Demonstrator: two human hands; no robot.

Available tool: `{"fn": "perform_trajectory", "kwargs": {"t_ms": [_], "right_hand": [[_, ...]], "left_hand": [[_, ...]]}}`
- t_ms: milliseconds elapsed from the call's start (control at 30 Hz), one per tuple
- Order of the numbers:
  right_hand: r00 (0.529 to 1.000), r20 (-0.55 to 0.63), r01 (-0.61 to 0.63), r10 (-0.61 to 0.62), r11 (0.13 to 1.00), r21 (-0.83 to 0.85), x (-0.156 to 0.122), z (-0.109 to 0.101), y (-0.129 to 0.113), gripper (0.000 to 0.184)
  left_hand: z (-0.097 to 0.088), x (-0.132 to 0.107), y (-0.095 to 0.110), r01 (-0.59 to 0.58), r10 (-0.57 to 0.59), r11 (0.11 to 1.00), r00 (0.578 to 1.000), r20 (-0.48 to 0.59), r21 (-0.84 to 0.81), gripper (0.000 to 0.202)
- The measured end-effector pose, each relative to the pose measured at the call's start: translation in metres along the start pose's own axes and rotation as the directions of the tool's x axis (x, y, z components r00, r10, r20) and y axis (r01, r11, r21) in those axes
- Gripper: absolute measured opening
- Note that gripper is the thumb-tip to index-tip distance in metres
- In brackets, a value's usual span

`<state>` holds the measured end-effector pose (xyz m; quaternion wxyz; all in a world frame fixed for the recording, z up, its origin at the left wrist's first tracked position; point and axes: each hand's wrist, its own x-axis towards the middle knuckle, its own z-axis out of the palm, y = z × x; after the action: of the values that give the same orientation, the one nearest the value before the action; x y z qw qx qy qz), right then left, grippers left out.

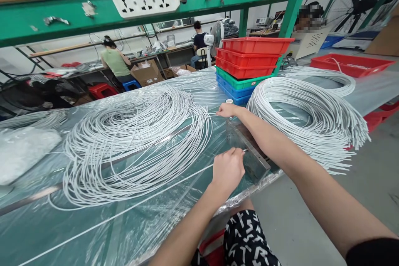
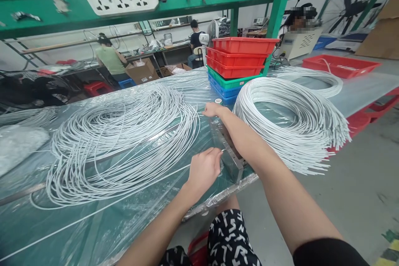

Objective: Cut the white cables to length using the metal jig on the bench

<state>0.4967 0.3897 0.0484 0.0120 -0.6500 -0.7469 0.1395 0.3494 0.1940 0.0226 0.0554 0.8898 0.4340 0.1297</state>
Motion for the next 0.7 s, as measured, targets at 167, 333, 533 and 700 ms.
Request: {"fn": "perform_trajectory", "kwargs": {"t_ms": [167, 333, 533, 700], "right_hand": [[1.000, 0.013, -0.007, 0.007, 1.000, 0.011, 0.0019, 0.0009, 0.0012, 0.035], [1.000, 0.016, -0.005, 0.005, 1.000, 0.002, 0.0034, 0.0007, 0.0015, 0.036], [1.000, 0.006, 0.000, 0.000, 1.000, -0.014, 0.0003, -0.0005, -0.0023, 0.034], [1.000, 0.000, -0.004, 0.004, 1.000, -0.020, 0.0007, 0.0004, -0.0025, 0.033]], "left_hand": [[0.0019, -0.0016, -0.0002, 0.009, -0.009, 1.000, 1.000, 0.011, 0.003, 0.027], [0.0011, -0.0012, 0.0002, 0.020, -0.020, 1.000, 1.000, -0.004, 0.006, 0.029], [0.0004, 0.0023, -0.0004, 0.025, -0.025, 1.000, 0.999, -0.021, 0.005, 0.029], [0.0021, 0.0035, -0.0006, 0.036, -0.036, 0.999, 0.999, -0.016, 0.007, 0.028]]}}
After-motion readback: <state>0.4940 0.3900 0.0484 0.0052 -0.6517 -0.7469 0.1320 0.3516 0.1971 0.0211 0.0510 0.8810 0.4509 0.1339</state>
